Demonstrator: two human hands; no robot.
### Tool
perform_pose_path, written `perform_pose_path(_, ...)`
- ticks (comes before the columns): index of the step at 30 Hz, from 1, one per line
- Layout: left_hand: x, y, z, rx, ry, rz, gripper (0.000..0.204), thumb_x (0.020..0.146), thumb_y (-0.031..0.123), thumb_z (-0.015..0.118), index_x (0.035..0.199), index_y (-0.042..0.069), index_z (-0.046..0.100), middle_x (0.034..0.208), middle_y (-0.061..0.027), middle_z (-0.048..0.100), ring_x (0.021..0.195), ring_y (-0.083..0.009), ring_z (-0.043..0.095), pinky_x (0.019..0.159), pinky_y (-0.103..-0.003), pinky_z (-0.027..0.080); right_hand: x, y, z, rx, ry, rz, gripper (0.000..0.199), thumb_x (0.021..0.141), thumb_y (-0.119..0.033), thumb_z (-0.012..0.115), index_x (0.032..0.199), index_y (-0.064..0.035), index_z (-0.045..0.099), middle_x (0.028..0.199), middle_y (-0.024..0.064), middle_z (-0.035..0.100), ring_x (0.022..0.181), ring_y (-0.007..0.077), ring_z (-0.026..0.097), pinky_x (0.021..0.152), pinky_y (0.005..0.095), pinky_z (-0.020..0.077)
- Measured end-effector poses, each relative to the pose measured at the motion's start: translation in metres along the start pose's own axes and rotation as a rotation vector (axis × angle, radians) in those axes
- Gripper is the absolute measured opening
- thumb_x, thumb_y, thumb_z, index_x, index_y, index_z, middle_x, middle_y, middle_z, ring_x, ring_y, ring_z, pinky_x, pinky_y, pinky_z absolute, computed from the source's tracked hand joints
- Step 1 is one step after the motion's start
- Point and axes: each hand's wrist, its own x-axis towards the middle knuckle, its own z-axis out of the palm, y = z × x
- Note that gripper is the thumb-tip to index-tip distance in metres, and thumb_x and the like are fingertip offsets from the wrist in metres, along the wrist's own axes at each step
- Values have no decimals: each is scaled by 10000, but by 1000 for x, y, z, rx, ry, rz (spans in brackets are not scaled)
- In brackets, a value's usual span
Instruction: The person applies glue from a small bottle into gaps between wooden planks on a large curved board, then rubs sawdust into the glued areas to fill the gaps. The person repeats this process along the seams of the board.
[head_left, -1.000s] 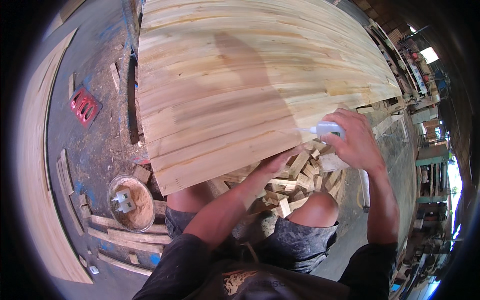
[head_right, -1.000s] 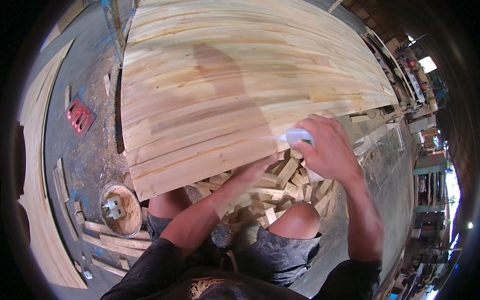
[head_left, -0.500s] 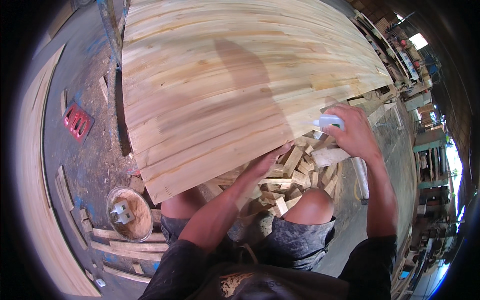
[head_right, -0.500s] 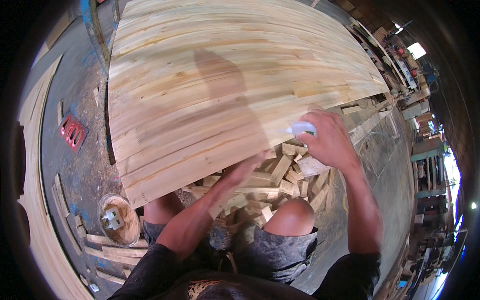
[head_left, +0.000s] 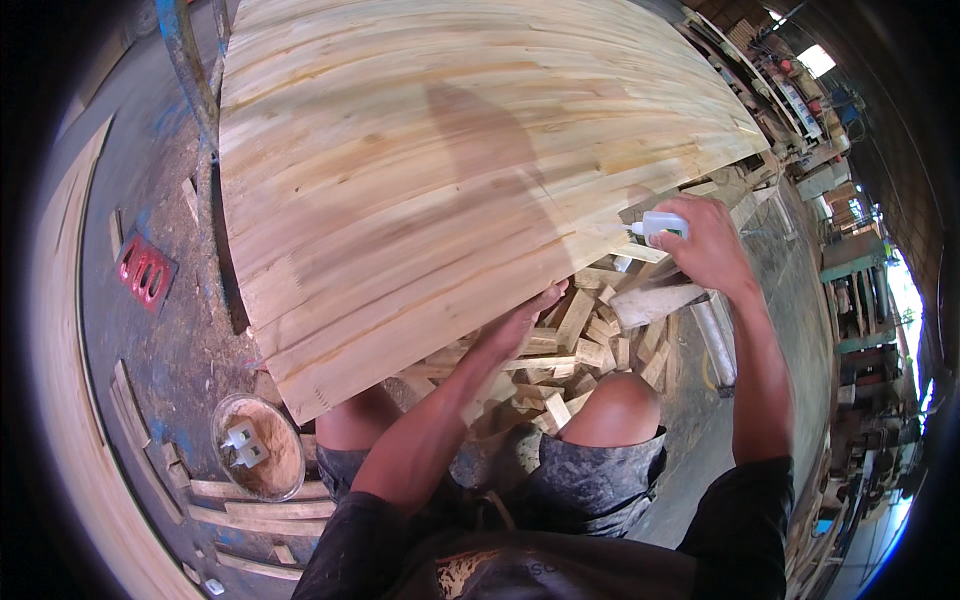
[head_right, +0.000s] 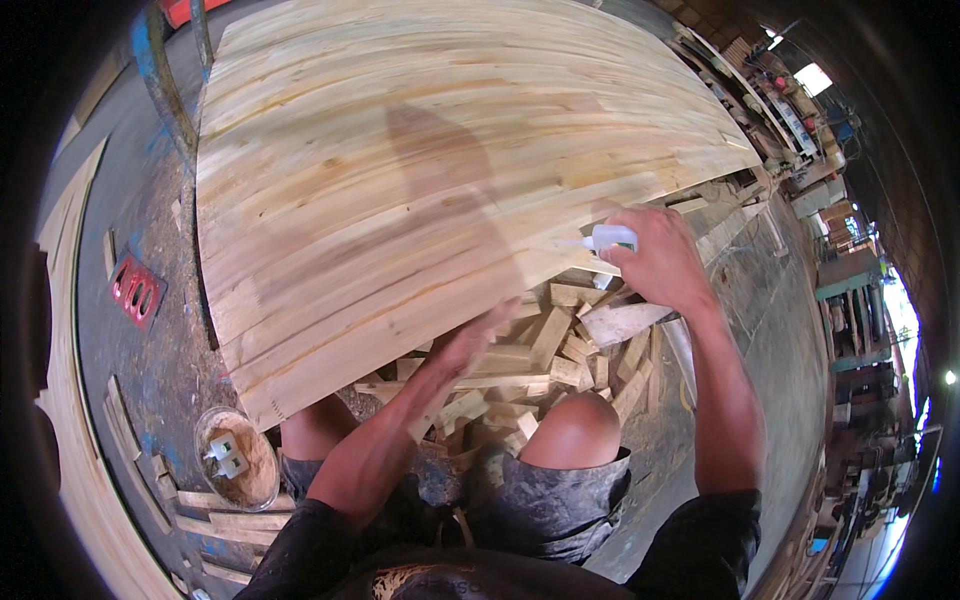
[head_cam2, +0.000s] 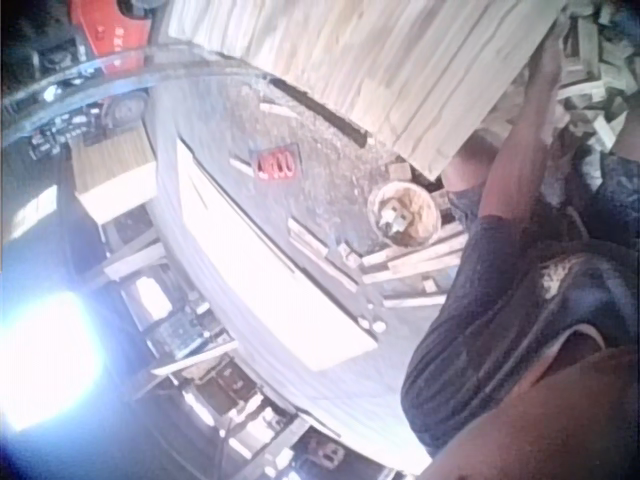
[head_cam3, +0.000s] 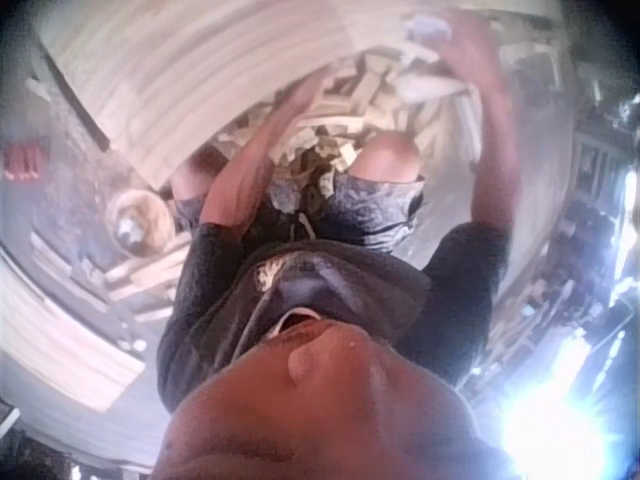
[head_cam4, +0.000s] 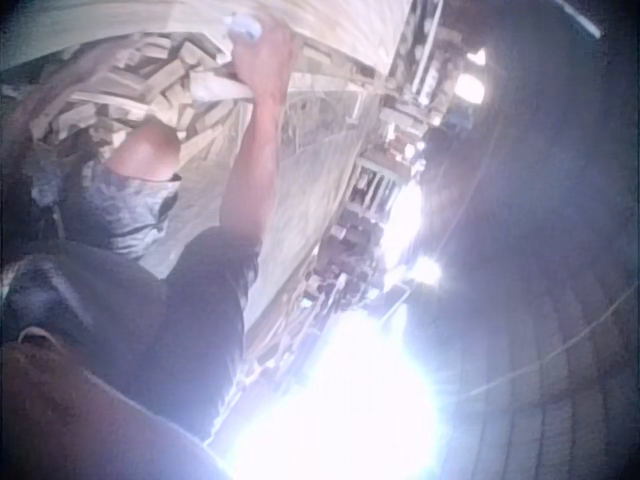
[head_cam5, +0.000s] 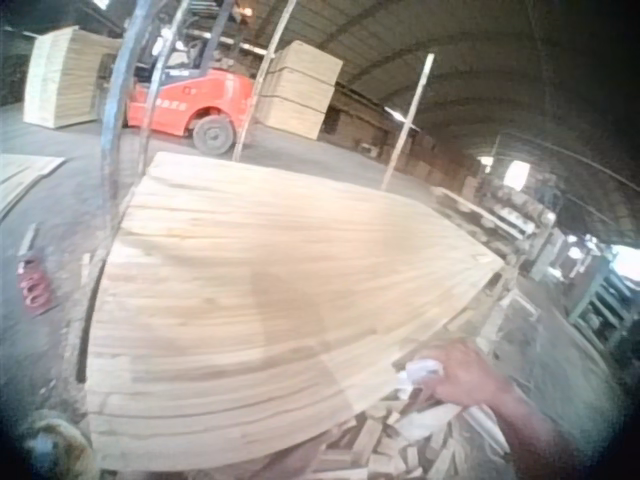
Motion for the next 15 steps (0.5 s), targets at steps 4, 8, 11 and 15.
perform_pose_path(4, -1, 0, -3, -20, -21, -10, 622, 1028, 88, 767, 1586, 59, 494, 1543, -140, 578, 1467, -303, 542, 1269, -477, 446, 2, 9, -1, -6, -19, 49, 329, 847, -198, 784, 1120, -14, 795, 1116, 226, 773, 1084, 434, 718, 1027, 504, 521)
perform_pose_path(8, -1, 1, -8, 151, -114, 28, 941, 979, 481, 745, 1715, 143, 266, 1735, -135, 355, 1613, -319, 328, 1288, -616, 161, 3, 18, 0, -15, -29, 97, 327, 851, -212, 786, 1118, -25, 802, 1130, 222, 776, 1102, 429, 714, 1025, 507, 522)
perform_pose_path(11, 1, -1, -10, 244, -169, 15, 1099, 965, 660, 735, 1774, 188, 160, 1820, -126, 254, 1680, -319, 232, 1296, -682, 10, 4, 28, 4, -83, 52, 39, 321, 829, -185, 811, 1087, 6, 797, 1066, 231, 782, 1025, 410, 745, 957, 473, 561)
perform_pose_path(15, 4, -5, -11, 26, -54, 32, 718, 1002, 171, 765, 1629, 93, 424, 1630, -134, 493, 1529, -309, 462, 1302, -554, 340, 8, 42, 7, -109, 92, 54, 318, 823, -181, 829, 1074, 12, 801, 1053, 232, 787, 1005, 401, 760, 941, 461, 578)
